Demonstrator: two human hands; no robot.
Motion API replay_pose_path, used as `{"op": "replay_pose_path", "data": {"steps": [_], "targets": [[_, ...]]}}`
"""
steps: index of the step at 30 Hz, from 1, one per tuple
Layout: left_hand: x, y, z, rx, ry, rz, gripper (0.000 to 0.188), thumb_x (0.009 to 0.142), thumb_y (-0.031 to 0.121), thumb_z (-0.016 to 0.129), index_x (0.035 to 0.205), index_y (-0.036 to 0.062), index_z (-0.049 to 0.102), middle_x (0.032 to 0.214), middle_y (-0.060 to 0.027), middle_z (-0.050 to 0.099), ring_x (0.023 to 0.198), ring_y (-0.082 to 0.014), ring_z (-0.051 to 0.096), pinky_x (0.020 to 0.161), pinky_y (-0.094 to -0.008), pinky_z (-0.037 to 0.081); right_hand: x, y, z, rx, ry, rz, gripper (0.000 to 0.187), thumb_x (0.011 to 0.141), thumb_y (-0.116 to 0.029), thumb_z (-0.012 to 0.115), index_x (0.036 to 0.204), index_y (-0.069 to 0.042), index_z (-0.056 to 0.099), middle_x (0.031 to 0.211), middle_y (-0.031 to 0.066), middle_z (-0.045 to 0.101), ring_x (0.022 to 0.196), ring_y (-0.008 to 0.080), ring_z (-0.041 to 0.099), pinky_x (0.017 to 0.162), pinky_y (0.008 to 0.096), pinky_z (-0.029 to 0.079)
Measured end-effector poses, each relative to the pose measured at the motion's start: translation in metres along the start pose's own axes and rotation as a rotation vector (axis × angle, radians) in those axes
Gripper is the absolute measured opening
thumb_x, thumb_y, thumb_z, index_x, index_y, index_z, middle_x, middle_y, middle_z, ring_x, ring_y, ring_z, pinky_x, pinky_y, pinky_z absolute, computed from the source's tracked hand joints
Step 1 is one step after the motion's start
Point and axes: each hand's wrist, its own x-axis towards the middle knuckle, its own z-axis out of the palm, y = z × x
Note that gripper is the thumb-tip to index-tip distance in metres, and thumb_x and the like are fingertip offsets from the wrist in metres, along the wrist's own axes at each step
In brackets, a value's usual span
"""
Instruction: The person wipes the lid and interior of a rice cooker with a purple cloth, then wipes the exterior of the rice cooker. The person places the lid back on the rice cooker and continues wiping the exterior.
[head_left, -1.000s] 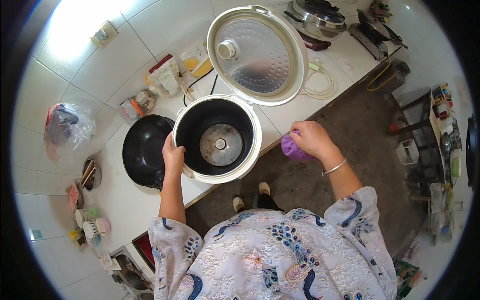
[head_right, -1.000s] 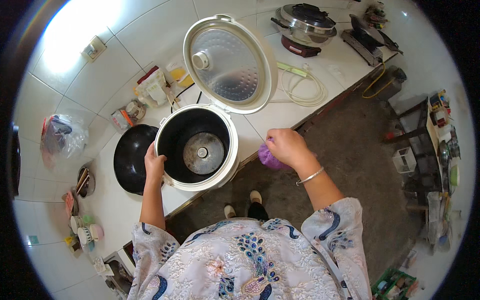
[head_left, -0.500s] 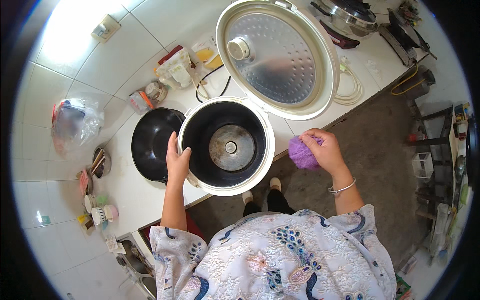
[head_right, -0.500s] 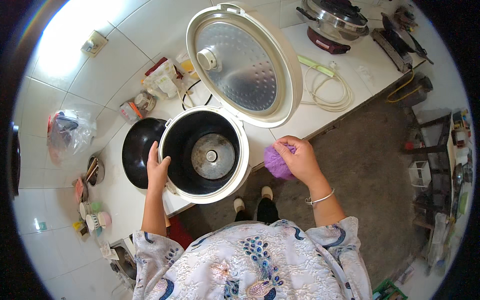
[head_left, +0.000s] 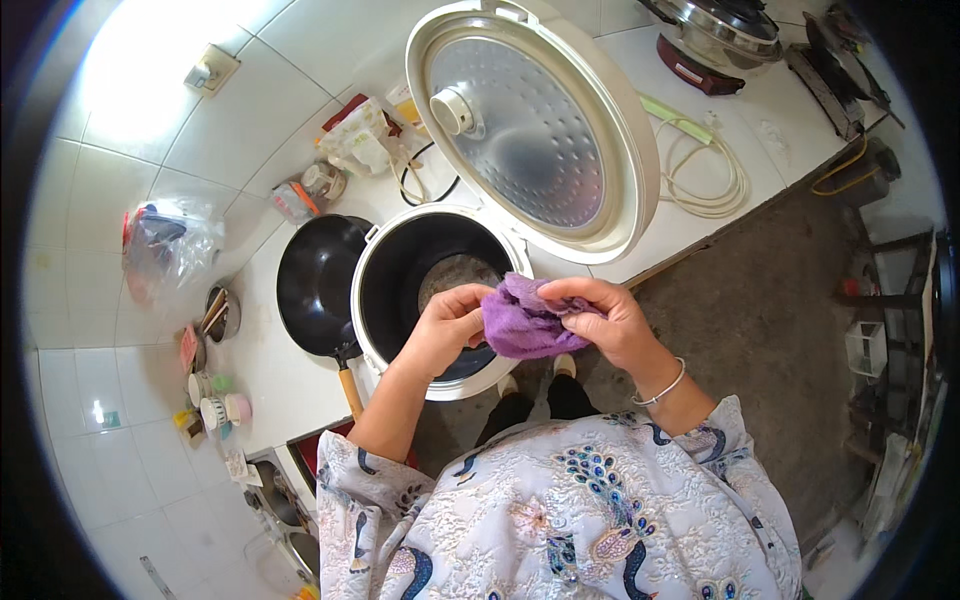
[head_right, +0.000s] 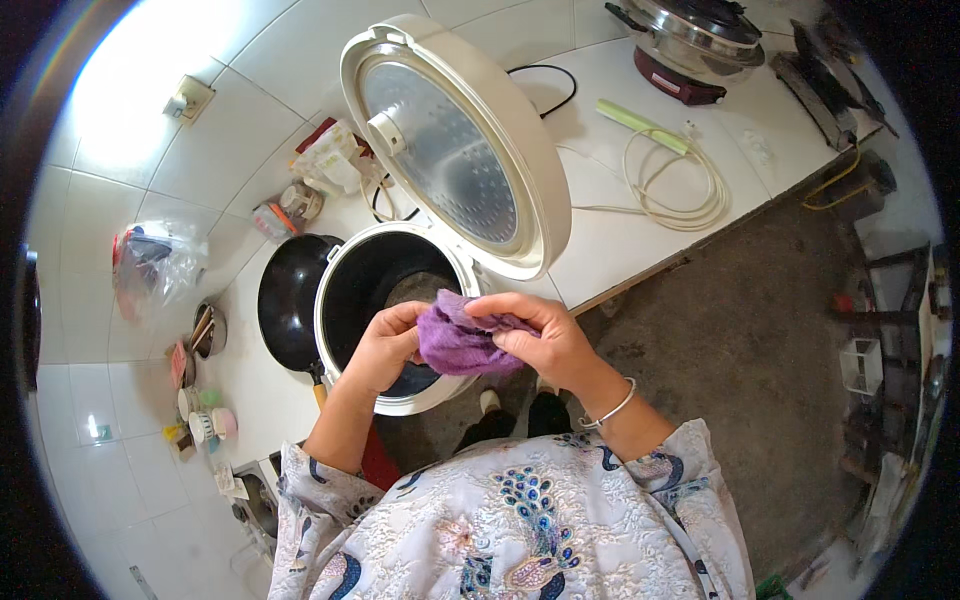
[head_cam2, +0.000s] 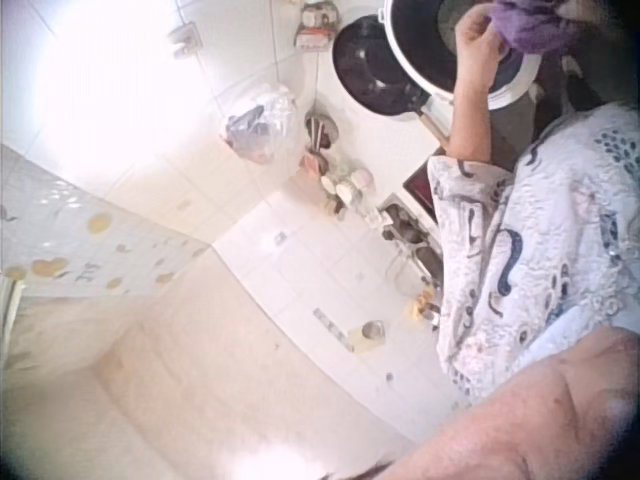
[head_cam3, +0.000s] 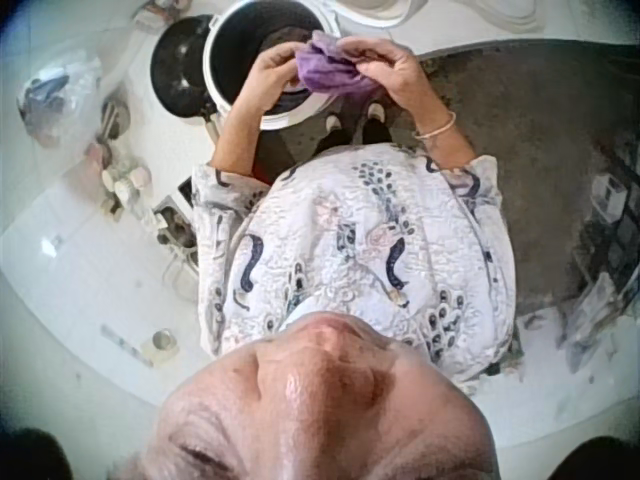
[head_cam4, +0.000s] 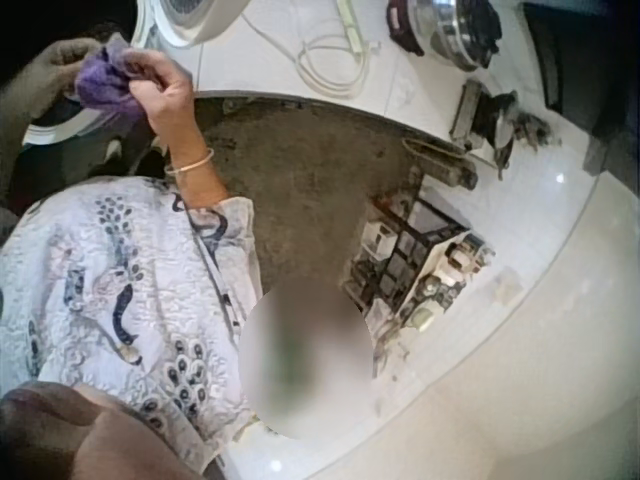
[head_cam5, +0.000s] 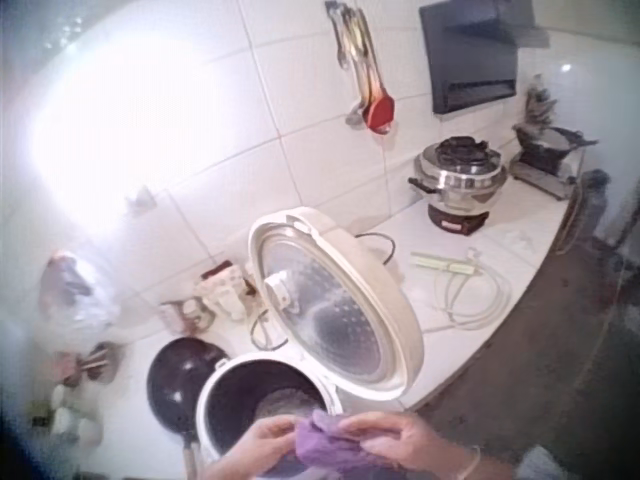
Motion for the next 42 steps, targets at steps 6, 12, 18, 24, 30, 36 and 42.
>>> {"op": "replay_pose_path", "data": {"steps": [6,12,18,24,30,36,42], "targets": [[-0.010,0.000,-0.011,-0.013,0.226,0.016,0.009,0.084,0.002,0.060,0.090,0.0028,0.066,0.074,-0.0018,0.063,0.060,-0.0050,0.054,0.053,-0.0172,0.039,-0.010,0.003,-0.014,-0.327,0.239,-0.038,0.033,0.085,0.005,0.054,0.116,0.000,0.063,0.106,0.0074,0.067,0.095,0.0122,0.062,0.090,0.0259,0.048],[-0.003,0.006,-0.005,0.646,0.318,0.300,0.025,0.085,0.009,0.070,0.108,-0.0001,0.063,0.086,0.0008,0.062,0.071,-0.0051,0.054,0.062,-0.0200,0.044,-0.023,-0.001,0.006,-0.477,0.346,-0.319,0.028,0.087,0.003,0.064,0.114,-0.002,0.060,0.104,0.0083,0.069,0.092,0.0124,0.066,0.085,0.0256,0.052],[0.004,0.035,0.027,0.054,-0.060,0.418,0.019,0.089,0.006,0.068,0.105,-0.0016,0.063,0.102,-0.0035,0.062,0.078,-0.0064,0.058,0.065,-0.0218,0.048,0.019,0.001,0.043,-0.801,0.291,-0.497,0.021,0.083,0.002,0.064,0.102,-0.003,0.060,0.091,0.0121,0.066,0.083,0.0293,0.065,0.074,0.0350,0.052],[0.014,0.035,-0.018,0.213,0.131,0.295,0.008,0.089,0.001,0.065,0.096,-0.0018,0.064,0.080,-0.0014,0.064,0.067,-0.0062,0.056,0.061,-0.0206,0.047,0.041,0.021,0.055,-1.139,0.252,-0.544,0.033,0.079,0.001,0.063,0.110,-0.008,0.059,0.112,0.0135,0.060,0.096,0.0329,0.062,0.081,0.0407,0.050],[0.056,0.034,-0.069,0.547,0.309,0.389,0.014,0.083,0.004,0.067,0.095,-0.0020,0.065,0.076,-0.0027,0.064,0.064,-0.0088,0.057,0.060,-0.0259,0.047,0.058,0.040,0.059,-1.325,0.256,-0.476,0.033,0.078,0.001,0.059,0.110,-0.008,0.060,0.110,0.0147,0.057,0.095,0.0341,0.061,0.080,0.0409,0.051],[0.085,0.041,-0.072,0.849,0.409,0.585,0.008,0.080,0.002,0.065,0.088,0.0046,0.064,0.074,-0.0058,0.060,0.063,-0.0172,0.059,0.058,-0.0311,0.046,0.099,0.042,0.063,-1.642,0.265,-0.374,0.012,0.079,-0.008,0.058,0.090,-0.005,0.061,0.087,0.0110,0.053,0.079,0.0262,0.059,0.066,0.0368,0.052],[0.091,0.034,-0.081,1.184,0.330,0.728,0.011,0.080,0.008,0.063,0.090,0.0087,0.068,0.086,-0.0108,0.062,0.077,-0.0328,0.062,0.067,-0.0403,0.051,0.115,0.054,0.070,-1.845,0.332,-0.299,0.011,0.080,-0.010,0.059,0.090,-0.006,0.063,0.083,0.0094,0.054,0.071,0.0240,0.061,0.060,0.0353,0.052]]}}
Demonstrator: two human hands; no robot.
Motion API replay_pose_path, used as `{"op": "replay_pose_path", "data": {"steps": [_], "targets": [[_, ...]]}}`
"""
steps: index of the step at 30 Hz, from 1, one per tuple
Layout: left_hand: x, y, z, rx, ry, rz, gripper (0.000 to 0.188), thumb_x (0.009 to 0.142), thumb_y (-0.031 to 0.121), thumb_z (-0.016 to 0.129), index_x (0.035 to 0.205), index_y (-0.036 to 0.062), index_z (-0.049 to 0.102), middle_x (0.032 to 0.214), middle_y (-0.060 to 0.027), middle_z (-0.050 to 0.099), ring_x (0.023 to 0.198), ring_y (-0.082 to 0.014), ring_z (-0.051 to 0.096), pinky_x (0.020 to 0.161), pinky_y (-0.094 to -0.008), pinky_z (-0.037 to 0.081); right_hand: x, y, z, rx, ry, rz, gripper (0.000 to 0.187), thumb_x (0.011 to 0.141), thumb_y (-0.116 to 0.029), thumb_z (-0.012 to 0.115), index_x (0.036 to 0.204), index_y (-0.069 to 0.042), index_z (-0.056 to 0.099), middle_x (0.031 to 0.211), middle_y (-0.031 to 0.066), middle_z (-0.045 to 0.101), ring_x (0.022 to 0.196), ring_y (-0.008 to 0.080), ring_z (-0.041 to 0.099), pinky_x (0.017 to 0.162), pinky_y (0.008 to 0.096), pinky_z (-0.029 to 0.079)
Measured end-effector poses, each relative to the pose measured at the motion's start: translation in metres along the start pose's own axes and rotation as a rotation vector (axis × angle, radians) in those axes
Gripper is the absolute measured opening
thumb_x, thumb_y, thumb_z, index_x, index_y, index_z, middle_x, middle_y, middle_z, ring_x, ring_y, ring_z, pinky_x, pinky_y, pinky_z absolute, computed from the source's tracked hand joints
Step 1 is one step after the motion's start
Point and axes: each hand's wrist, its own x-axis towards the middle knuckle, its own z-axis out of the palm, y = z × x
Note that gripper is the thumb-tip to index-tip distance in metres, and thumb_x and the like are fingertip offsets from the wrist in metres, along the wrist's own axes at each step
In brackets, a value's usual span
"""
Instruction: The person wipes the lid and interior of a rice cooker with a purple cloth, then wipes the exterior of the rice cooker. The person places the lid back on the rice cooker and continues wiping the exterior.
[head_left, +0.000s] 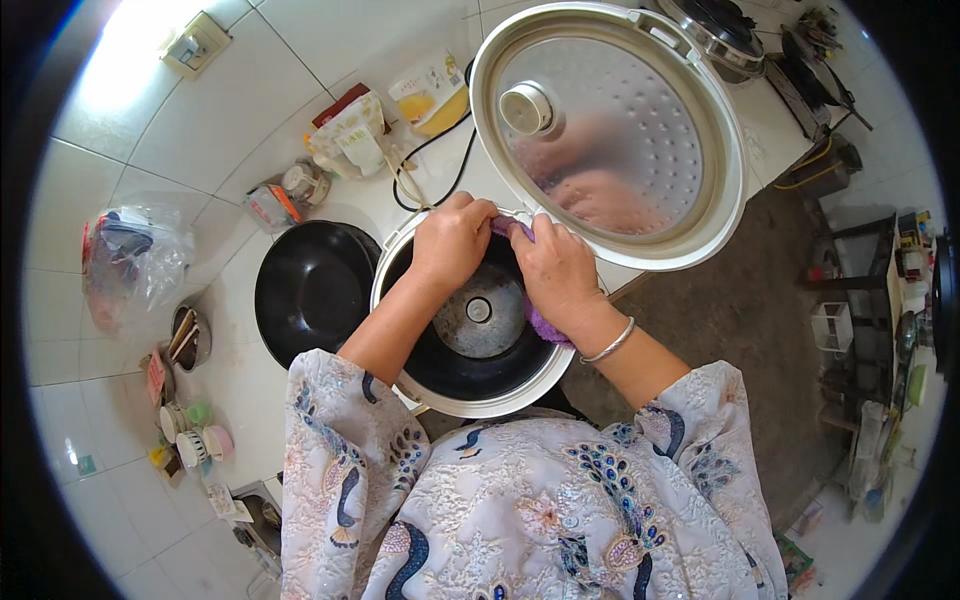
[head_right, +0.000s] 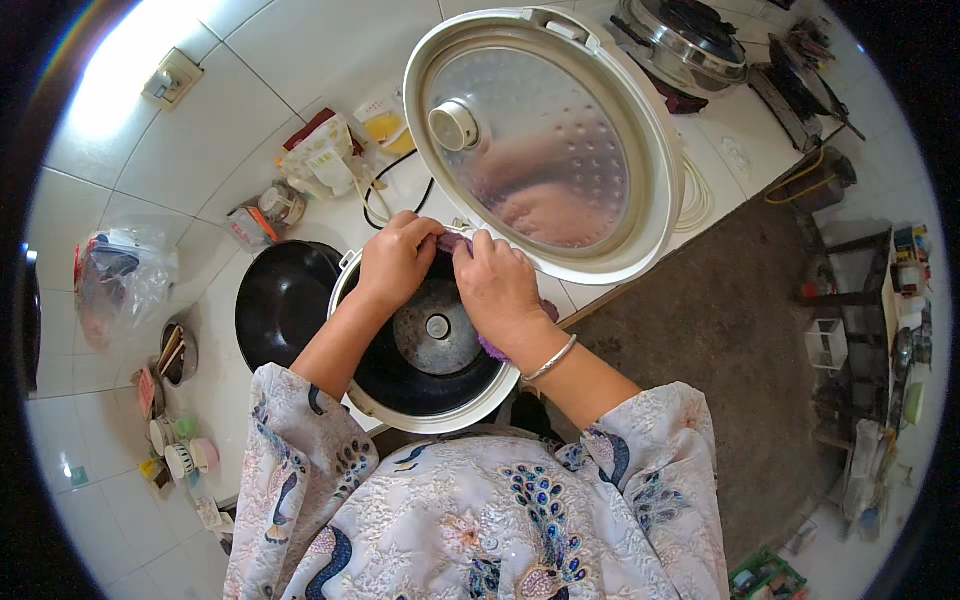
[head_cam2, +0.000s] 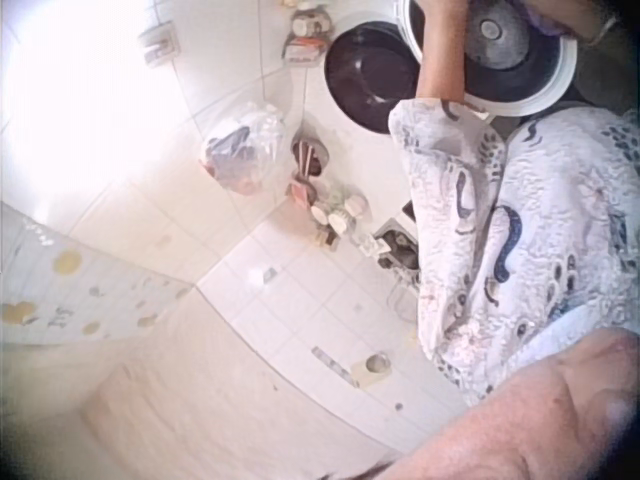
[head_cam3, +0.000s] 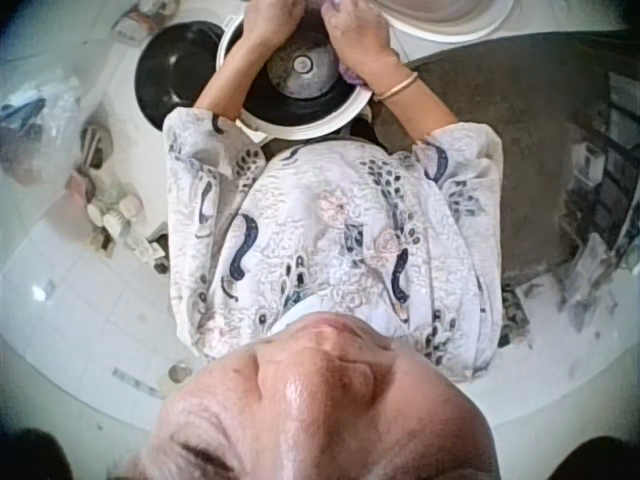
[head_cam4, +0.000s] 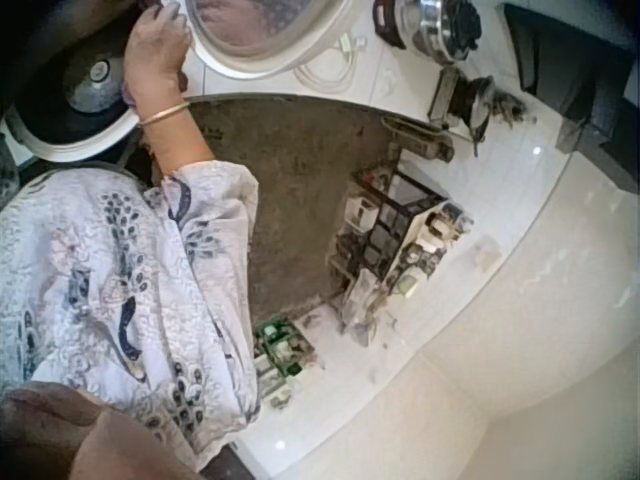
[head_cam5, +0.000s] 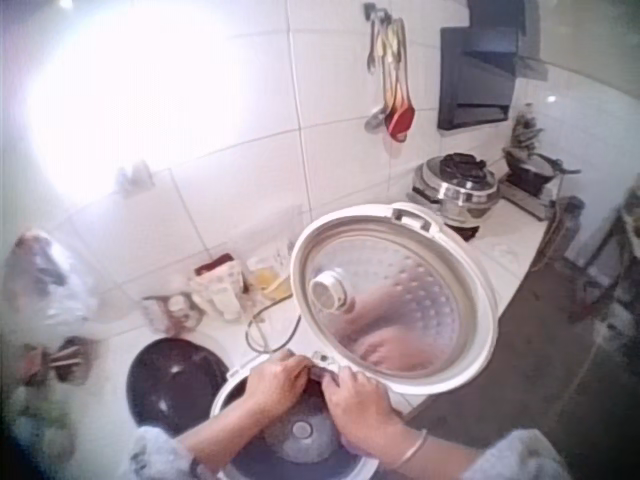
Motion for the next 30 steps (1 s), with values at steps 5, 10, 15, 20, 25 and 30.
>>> {"op": "replay_pose_path", "data": {"steps": [5,10,15,20,25,30], "targets": [[0.000,-0.005,-0.006,0.036,-0.012,0.120,0.013,0.080,0.010,0.063,0.090,0.0118,0.071,0.082,-0.0085,0.061,0.077,-0.0305,0.063,0.065,-0.0411,0.052,0.001,-0.003,-0.003,-0.016,-0.062,0.036,0.012,0.081,-0.011,0.059,0.092,-0.007,0.062,0.081,0.0099,0.055,0.071,0.0250,0.063,0.060,0.0358,0.053],[0.004,-0.003,-0.025,0.121,-0.092,0.183,0.017,0.078,0.011,0.065,0.093,0.0138,0.071,0.084,-0.0071,0.060,0.086,-0.0293,0.062,0.073,-0.0418,0.050,0.009,-0.003,-0.012,0.039,-0.188,0.109,0.016,0.082,-0.012,0.059,0.098,-0.009,0.063,0.084,0.0120,0.058,0.071,0.0286,0.065,0.060,0.0385,0.053],[0.004,-0.022,-0.020,-0.094,-0.113,0.218,0.025,0.074,0.008,0.068,0.100,0.0123,0.068,0.095,-0.0086,0.064,0.092,-0.0312,0.061,0.082,-0.0427,0.047,0.007,-0.003,-0.008,0.067,-0.157,0.111,0.028,0.082,-0.012,0.062,0.110,-0.015,0.065,0.083,0.0123,0.058,0.067,0.0322,0.063,0.058,0.0412,0.052],[0.004,-0.039,-0.015,-0.152,-0.134,0.276,0.032,0.074,0.002,0.067,0.105,0.0100,0.066,0.103,-0.0111,0.063,0.097,-0.0330,0.060,0.084,-0.0423,0.048,0.011,-0.006,-0.011,0.014,-0.226,0.095,0.023,0.084,-0.009,0.056,0.106,-0.011,0.061,0.082,0.0108,0.062,0.070,0.0288,0.067,0.060,0.0389,0.054],[0.002,-0.041,-0.016,-0.118,-0.114,0.368,0.032,0.075,0.004,0.068,0.106,0.0090,0.067,0.104,-0.0113,0.063,0.097,-0.0327,0.060,0.084,-0.0417,0.049,0.012,-0.005,-0.009,0.052,-0.213,0.104,0.025,0.083,-0.009,0.058,0.107,-0.011,0.063,0.079,0.0108,0.061,0.067,0.0294,0.066,0.058,0.0395,0.053],[0.002,-0.037,-0.011,-0.079,-0.046,0.385,0.026,0.077,0.009,0.070,0.103,0.0095,0.068,0.100,-0.0103,0.062,0.092,-0.0311,0.060,0.080,-0.0409,0.049,0.013,-0.006,-0.008,0.053,-0.189,0.122,0.021,0.083,-0.008,0.056,0.103,-0.008,0.062,0.083,0.0123,0.061,0.069,0.0289,0.067,0.058,0.0389,0.054]]}}
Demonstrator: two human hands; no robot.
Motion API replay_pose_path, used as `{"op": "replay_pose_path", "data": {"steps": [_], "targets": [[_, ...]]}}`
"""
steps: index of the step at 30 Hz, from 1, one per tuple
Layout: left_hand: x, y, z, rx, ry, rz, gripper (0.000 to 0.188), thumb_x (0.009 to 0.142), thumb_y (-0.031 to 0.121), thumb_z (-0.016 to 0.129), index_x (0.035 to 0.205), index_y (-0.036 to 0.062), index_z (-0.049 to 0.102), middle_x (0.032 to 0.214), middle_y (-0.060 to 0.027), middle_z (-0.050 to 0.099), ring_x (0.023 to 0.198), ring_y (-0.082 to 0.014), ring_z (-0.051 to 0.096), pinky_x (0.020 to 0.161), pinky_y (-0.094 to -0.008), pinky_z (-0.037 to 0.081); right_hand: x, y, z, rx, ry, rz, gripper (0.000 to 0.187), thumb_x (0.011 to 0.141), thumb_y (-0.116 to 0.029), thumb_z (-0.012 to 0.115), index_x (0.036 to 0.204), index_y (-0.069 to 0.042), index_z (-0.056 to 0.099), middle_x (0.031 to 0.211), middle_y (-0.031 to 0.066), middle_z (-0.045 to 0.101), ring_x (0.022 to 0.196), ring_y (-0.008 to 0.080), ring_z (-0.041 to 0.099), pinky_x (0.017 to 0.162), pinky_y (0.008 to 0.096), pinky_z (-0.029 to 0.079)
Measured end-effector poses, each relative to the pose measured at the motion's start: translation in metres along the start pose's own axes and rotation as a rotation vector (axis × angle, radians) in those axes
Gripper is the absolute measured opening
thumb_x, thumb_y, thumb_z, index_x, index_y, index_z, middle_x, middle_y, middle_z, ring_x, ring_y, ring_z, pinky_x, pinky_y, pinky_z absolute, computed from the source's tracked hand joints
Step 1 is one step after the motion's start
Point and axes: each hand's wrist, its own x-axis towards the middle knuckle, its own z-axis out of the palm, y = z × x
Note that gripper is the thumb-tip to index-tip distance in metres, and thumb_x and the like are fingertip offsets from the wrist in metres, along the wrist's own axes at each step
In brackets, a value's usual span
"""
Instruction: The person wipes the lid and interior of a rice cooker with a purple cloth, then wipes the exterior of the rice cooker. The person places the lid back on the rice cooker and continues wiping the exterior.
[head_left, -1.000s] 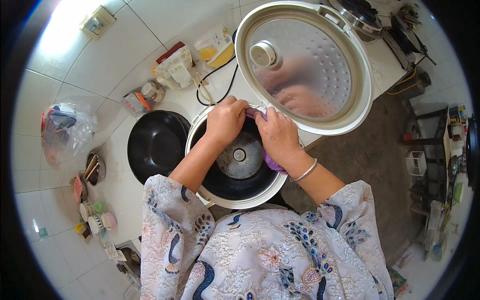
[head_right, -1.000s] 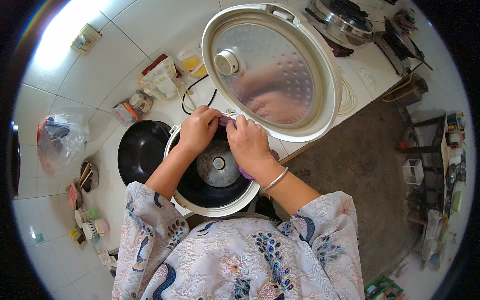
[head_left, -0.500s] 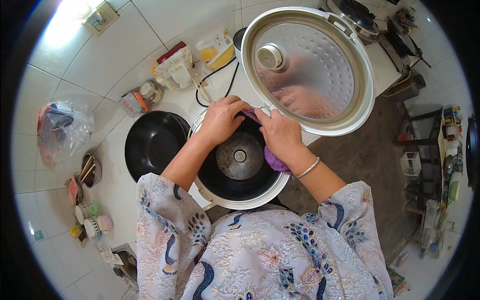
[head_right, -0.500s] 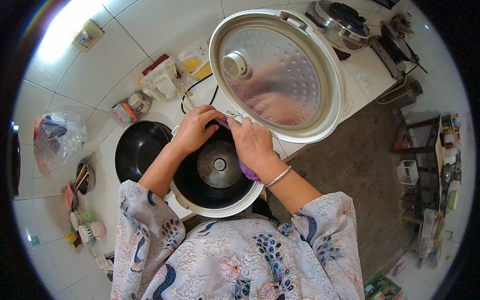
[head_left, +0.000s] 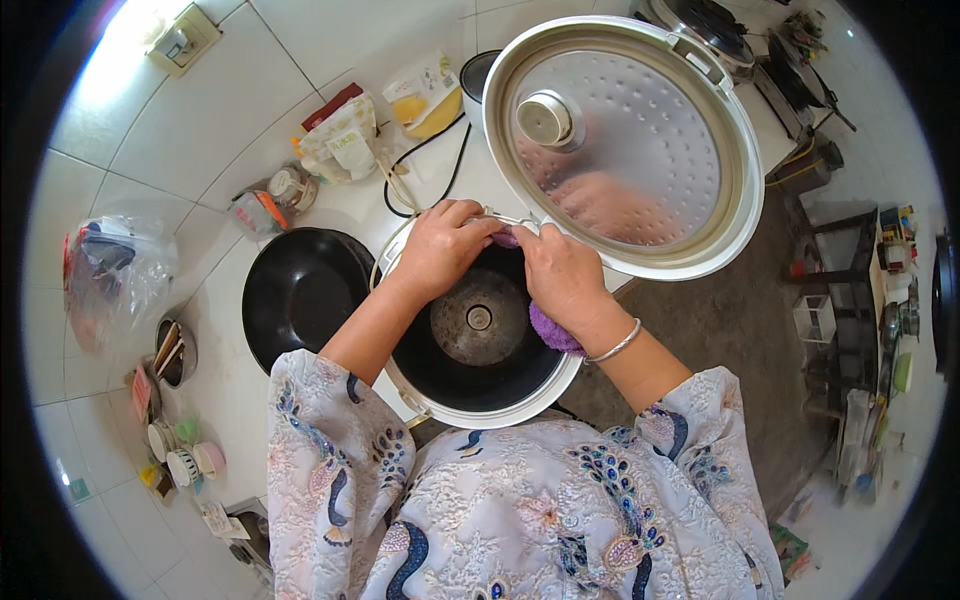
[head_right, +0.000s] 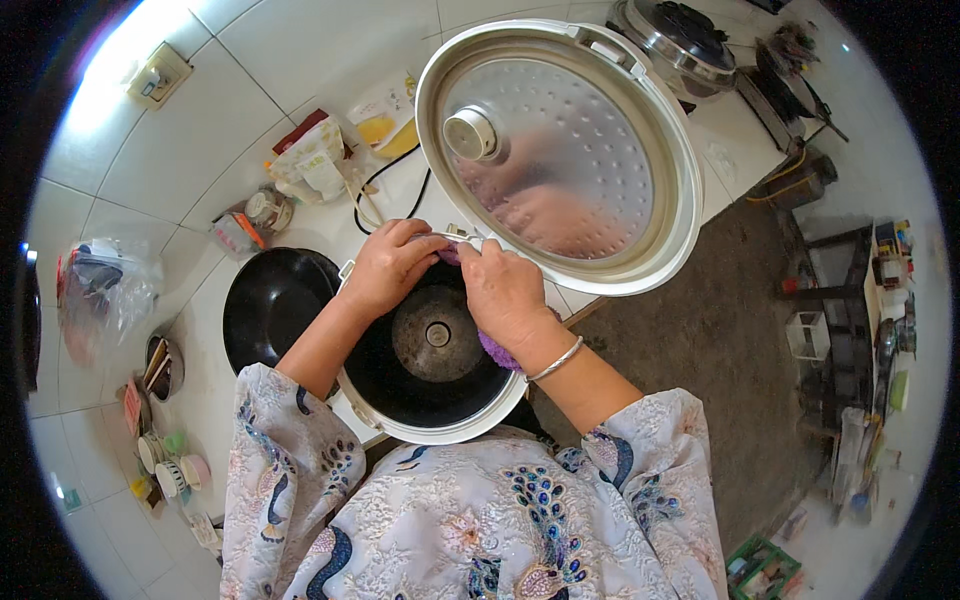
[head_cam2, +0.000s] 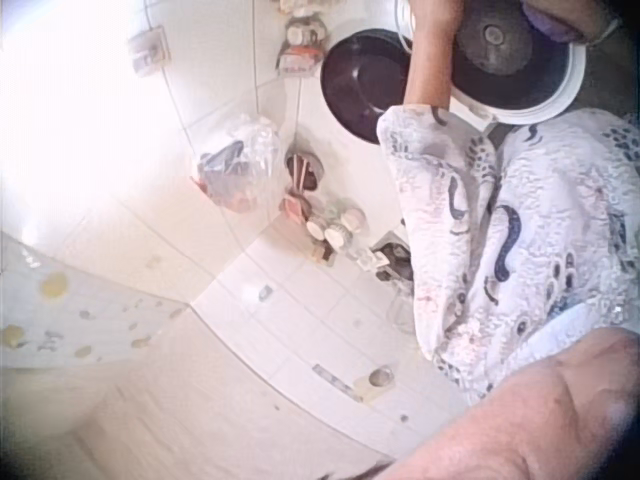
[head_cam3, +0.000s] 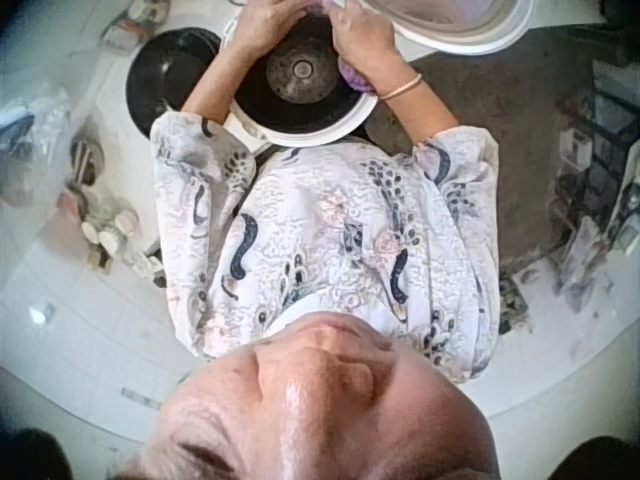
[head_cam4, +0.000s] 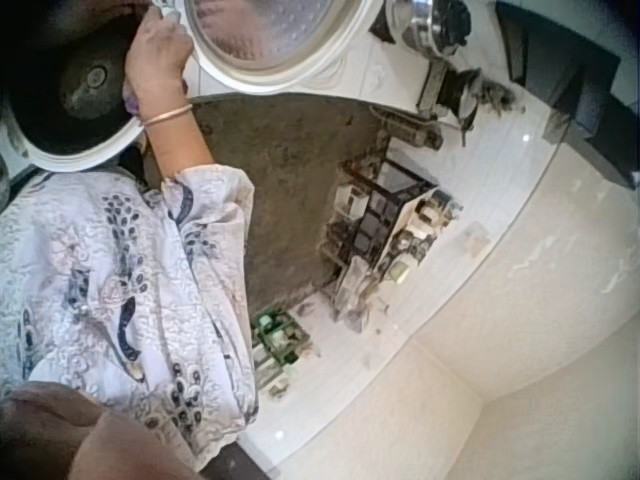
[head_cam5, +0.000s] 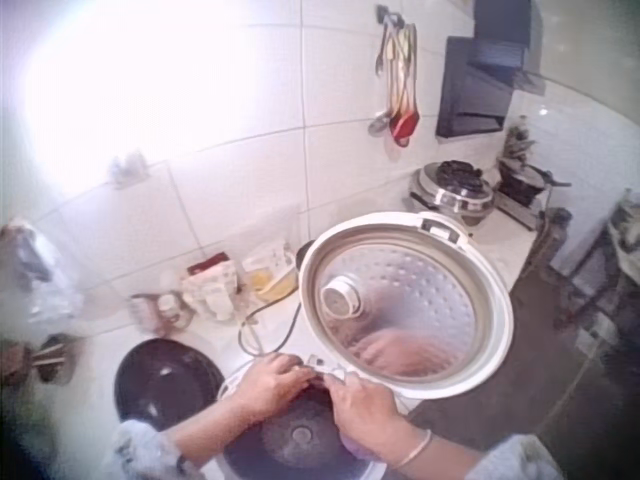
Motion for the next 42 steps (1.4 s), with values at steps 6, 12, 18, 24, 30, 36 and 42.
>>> {"op": "replay_pose_path", "data": {"steps": [6,12,18,24,30,36,42], "targets": [[0.008,-0.002,0.005,-0.025,0.048,-0.028,0.018,0.077,0.011,0.071,0.095,0.0104,0.070,0.090,-0.0077,0.062,0.084,-0.0288,0.060,0.072,-0.0397,0.050,-0.001,0.001,0.004,-0.022,0.036,0.018,0.019,0.083,-0.007,0.057,0.101,-0.010,0.062,0.084,0.0124,0.058,0.065,0.0277,0.066,0.055,0.0363,0.053],[0.007,-0.002,0.006,-0.048,0.004,-0.058,0.015,0.081,0.010,0.069,0.096,0.0079,0.069,0.092,-0.0095,0.062,0.086,-0.0307,0.059,0.075,-0.0391,0.050,0.001,0.002,0.000,-0.048,0.032,-0.040,0.018,0.084,-0.007,0.055,0.101,-0.012,0.061,0.084,0.0123,0.059,0.066,0.0270,0.067,0.055,0.0371,0.054],[0.006,-0.015,-0.009,-0.287,-0.114,-0.125,0.018,0.081,0.001,0.066,0.099,0.0030,0.068,0.096,-0.0126,0.063,0.089,-0.0321,0.061,0.078,-0.0385,0.050,0.006,-0.002,-0.007,0.008,-0.101,0.042,0.017,0.085,-0.010,0.053,0.099,-0.012,0.063,0.081,0.0146,0.062,0.069,0.0309,0.067,0.058,0.0411,0.054],[0.009,-0.013,-0.006,-0.290,-0.077,-0.159,0.015,0.081,0.000,0.066,0.096,0.0009,0.067,0.094,-0.0136,0.063,0.088,-0.0320,0.062,0.077,-0.0377,0.050,0.009,0.002,0.000,0.228,-0.104,0.085,0.017,0.085,-0.006,0.051,0.097,-0.007,0.063,0.085,0.0179,0.063,0.075,0.0375,0.065,0.065,0.0445,0.054],[0.005,-0.014,-0.007,-0.381,-0.058,-0.304,0.015,0.080,-0.003,0.066,0.094,-0.0001,0.066,0.094,-0.0121,0.062,0.087,-0.0288,0.063,0.076,-0.0345,0.050,0.016,-0.012,0.015,0.189,-0.016,0.033,0.018,0.085,-0.006,0.053,0.101,-0.006,0.061,0.083,0.0184,0.062,0.072,0.0355,0.066,0.062,0.0428,0.055],[0.002,-0.019,-0.006,-0.356,-0.057,-0.233,0.017,0.079,-0.001,0.067,0.095,0.0000,0.066,0.097,-0.0121,0.062,0.089,-0.0285,0.064,0.077,-0.0336,0.051,0.004,-0.003,0.004,-0.042,-0.047,-0.049,0.018,0.081,-0.007,0.058,0.099,-0.003,0.060,0.083,0.0133,0.061,0.068,0.0264,0.069,0.056,0.0369,0.056],[0.006,-0.008,-0.008,-0.265,-0.046,-0.207,0.016,0.079,0.004,0.070,0.095,0.0028,0.067,0.096,-0.0120,0.063,0.091,-0.0305,0.063,0.079,-0.0370,0.051,0.002,-0.002,0.008,-0.012,0.057,-0.006,0.007,0.081,-0.008,0.059,0.087,-0.005,0.062,0.088,0.0131,0.055,0.072,0.0269,0.066,0.060,0.0367,0.055]]}}
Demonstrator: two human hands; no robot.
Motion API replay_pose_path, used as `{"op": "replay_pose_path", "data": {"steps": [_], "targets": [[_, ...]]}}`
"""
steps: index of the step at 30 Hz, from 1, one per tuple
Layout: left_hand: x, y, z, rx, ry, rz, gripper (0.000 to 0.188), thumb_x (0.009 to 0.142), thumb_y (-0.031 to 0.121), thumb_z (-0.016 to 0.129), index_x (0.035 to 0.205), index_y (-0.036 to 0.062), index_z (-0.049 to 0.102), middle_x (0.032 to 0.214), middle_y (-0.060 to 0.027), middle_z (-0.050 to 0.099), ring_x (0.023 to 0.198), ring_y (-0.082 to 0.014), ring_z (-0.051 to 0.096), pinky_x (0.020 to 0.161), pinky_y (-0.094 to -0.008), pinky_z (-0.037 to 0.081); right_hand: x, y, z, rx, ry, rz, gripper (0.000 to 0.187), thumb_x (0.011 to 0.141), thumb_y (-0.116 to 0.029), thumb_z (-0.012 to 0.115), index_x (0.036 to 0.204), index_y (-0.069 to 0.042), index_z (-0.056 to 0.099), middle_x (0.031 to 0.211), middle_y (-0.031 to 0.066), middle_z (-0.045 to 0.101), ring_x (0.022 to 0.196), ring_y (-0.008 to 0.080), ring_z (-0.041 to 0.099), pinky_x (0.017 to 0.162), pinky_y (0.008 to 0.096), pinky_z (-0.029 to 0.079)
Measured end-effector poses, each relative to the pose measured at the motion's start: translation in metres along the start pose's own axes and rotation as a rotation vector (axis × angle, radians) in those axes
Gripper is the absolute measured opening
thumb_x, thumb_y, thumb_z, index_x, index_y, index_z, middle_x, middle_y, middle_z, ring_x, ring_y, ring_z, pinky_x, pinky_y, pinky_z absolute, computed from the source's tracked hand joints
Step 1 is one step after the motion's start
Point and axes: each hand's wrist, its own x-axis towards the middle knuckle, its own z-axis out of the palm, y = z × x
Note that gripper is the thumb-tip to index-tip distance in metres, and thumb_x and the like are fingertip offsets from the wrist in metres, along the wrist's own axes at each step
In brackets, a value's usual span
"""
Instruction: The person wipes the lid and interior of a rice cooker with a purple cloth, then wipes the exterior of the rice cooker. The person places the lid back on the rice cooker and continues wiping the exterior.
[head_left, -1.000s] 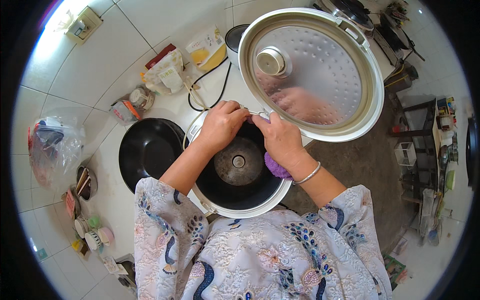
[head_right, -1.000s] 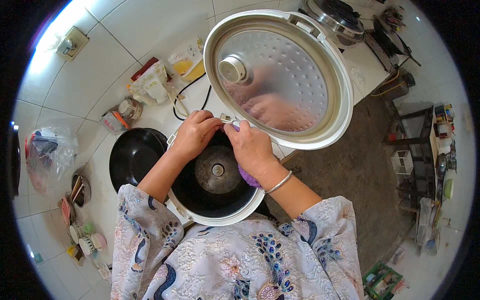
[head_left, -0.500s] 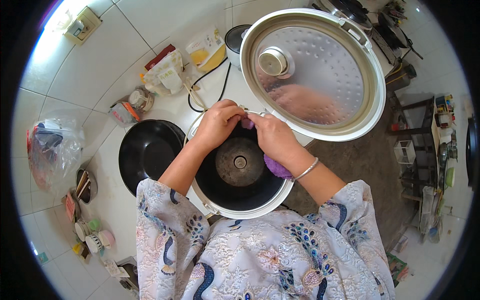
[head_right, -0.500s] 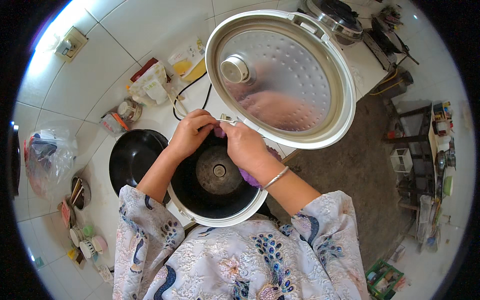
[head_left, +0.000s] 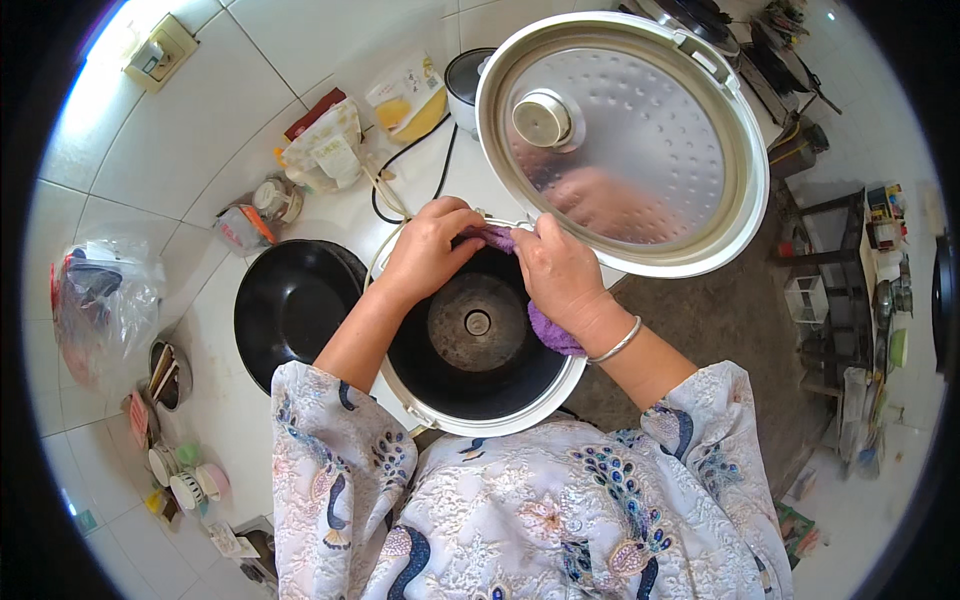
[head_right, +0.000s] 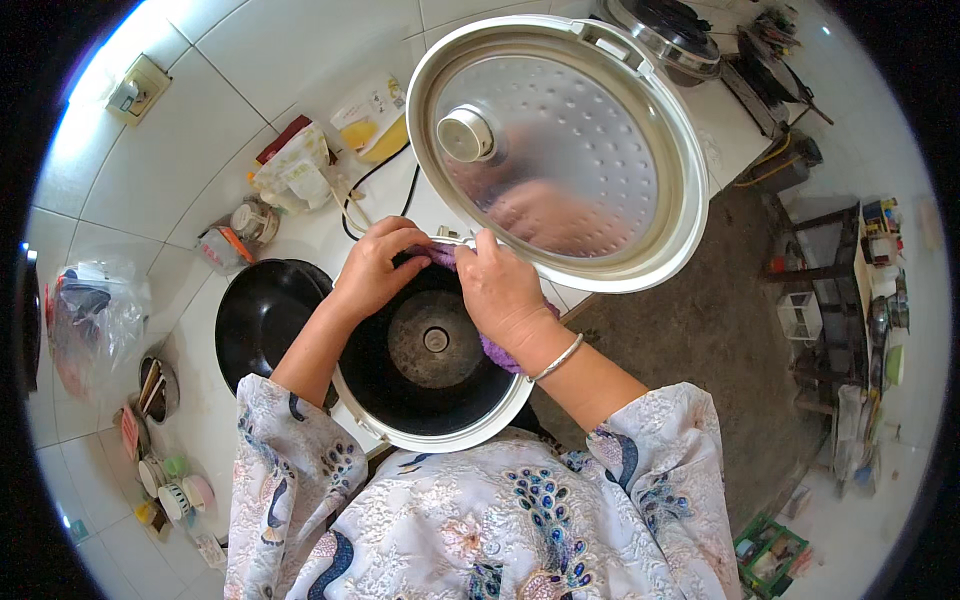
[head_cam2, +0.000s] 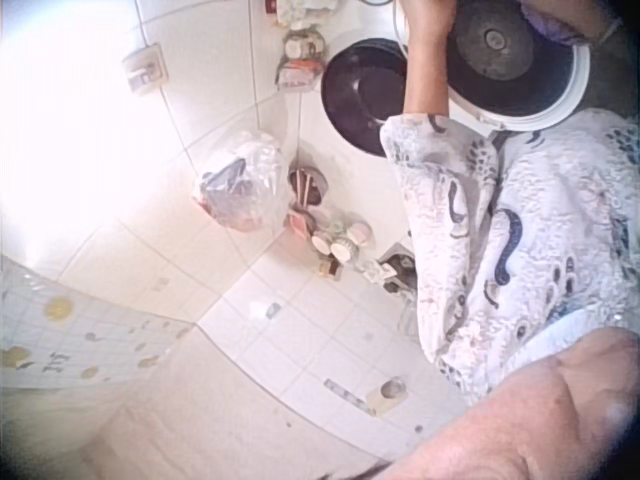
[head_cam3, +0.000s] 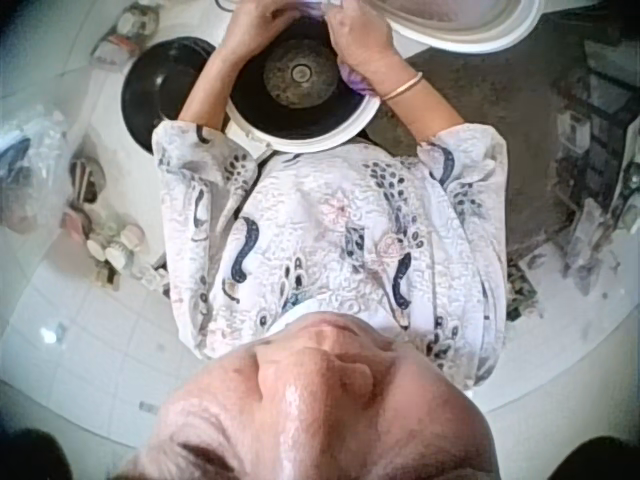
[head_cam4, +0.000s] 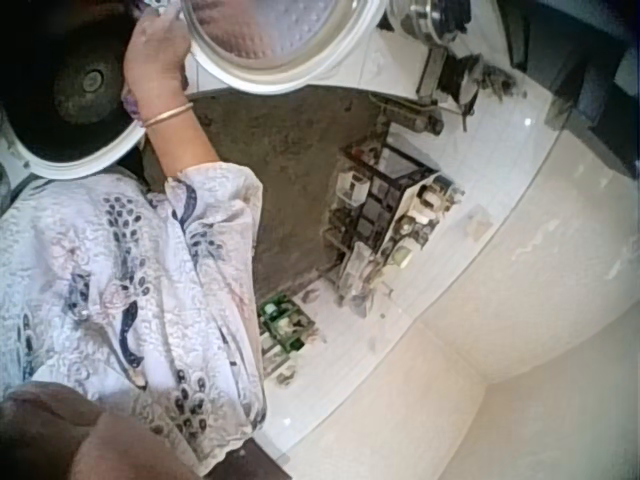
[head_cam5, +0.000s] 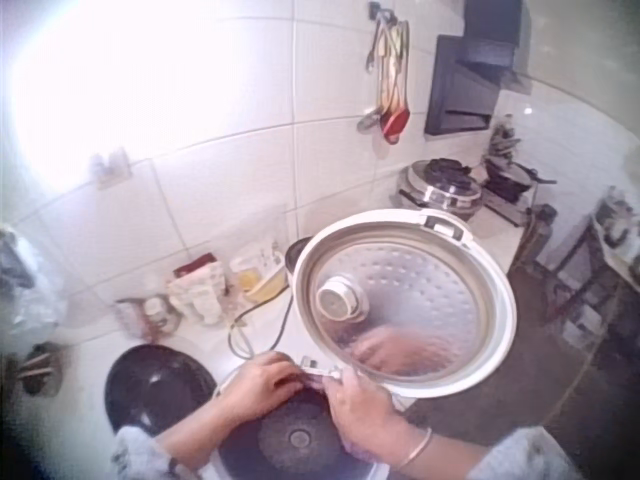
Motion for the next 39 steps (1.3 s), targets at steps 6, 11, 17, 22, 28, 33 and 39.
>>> {"op": "replay_pose_path", "data": {"steps": [6,11,17,22,28,33,39], "targets": [[0.003,0.000,0.004,0.070,0.018,0.006,0.014,0.081,0.009,0.070,0.094,0.0030,0.067,0.096,-0.0127,0.062,0.088,-0.0322,0.061,0.077,-0.0387,0.050,0.011,0.005,0.015,0.029,0.102,-0.013,0.003,0.081,-0.007,0.058,0.079,-0.006,0.060,0.086,0.0121,0.056,0.072,0.0275,0.066,0.061,0.0369,0.055],[0.006,0.001,0.005,-0.027,0.019,-0.136,0.012,0.082,0.011,0.069,0.089,0.0013,0.067,0.092,-0.0118,0.061,0.084,-0.0305,0.062,0.074,-0.0369,0.050,0.018,-0.002,0.005,0.000,0.075,0.023,0.005,0.081,-0.006,0.057,0.082,-0.010,0.060,0.081,0.0100,0.059,0.067,0.0260,0.066,0.059,0.0371,0.055],[0.011,0.002,0.008,-0.054,0.036,-0.319,0.014,0.078,0.018,0.070,0.082,0.0042,0.071,0.090,-0.0117,0.065,0.083,-0.0283,0.066,0.072,-0.0376,0.052,0.010,0.007,0.010,-0.057,0.098,-0.119,0.007,0.080,-0.008,0.060,0.087,-0.010,0.060,0.080,0.0098,0.057,0.064,0.0246,0.066,0.054,0.0364,0.053],[0.008,0.001,0.011,-0.064,0.078,-0.341,0.015,0.077,0.018,0.071,0.082,0.0034,0.071,0.089,-0.0121,0.065,0.082,-0.0282,0.067,0.073,-0.0366,0.052,0.002,0.005,0.005,-0.122,0.060,-0.093,0.009,0.078,-0.008,0.060,0.087,-0.009,0.060,0.082,0.0096,0.056,0.064,0.0244,0.066,0.054,0.0348,0.053],[0.010,-0.010,0.011,-0.102,0.065,-0.367,0.018,0.075,0.017,0.072,0.081,-0.0001,0.070,0.083,-0.0148,0.065,0.080,-0.0281,0.066,0.073,-0.0368,0.051,0.006,-0.002,0.015,0.012,0.079,-0.080,0.005,0.078,-0.007,0.060,0.083,-0.006,0.060,0.083,0.0108,0.056,0.064,0.0246,0.066,0.055,0.0356,0.054],[0.010,-0.023,0.010,-0.080,0.064,-0.335,0.016,0.076,0.013,0.074,0.081,-0.0014,0.067,0.082,-0.0078,0.065,0.076,-0.0154,0.062,0.070,-0.0295,0.051,0.013,-0.004,0.014,0.034,0.085,-0.077,0.005,0.079,-0.007,0.059,0.083,-0.004,0.061,0.084,0.0124,0.057,0.065,0.0259,0.067,0.056,0.0363,0.055],[0.009,-0.017,0.004,-0.171,-0.006,-0.310,0.013,0.079,0.010,0.075,0.082,-0.0009,0.066,0.084,-0.0066,0.062,0.078,-0.0157,0.060,0.069,-0.0277,0.048,-0.004,0.007,-0.007,-0.061,-0.055,-0.043,0.013,0.079,-0.004,0.059,0.091,-0.006,0.062,0.082,0.0144,0.055,0.064,0.0294,0.064,0.054,0.0391,0.053]]}}
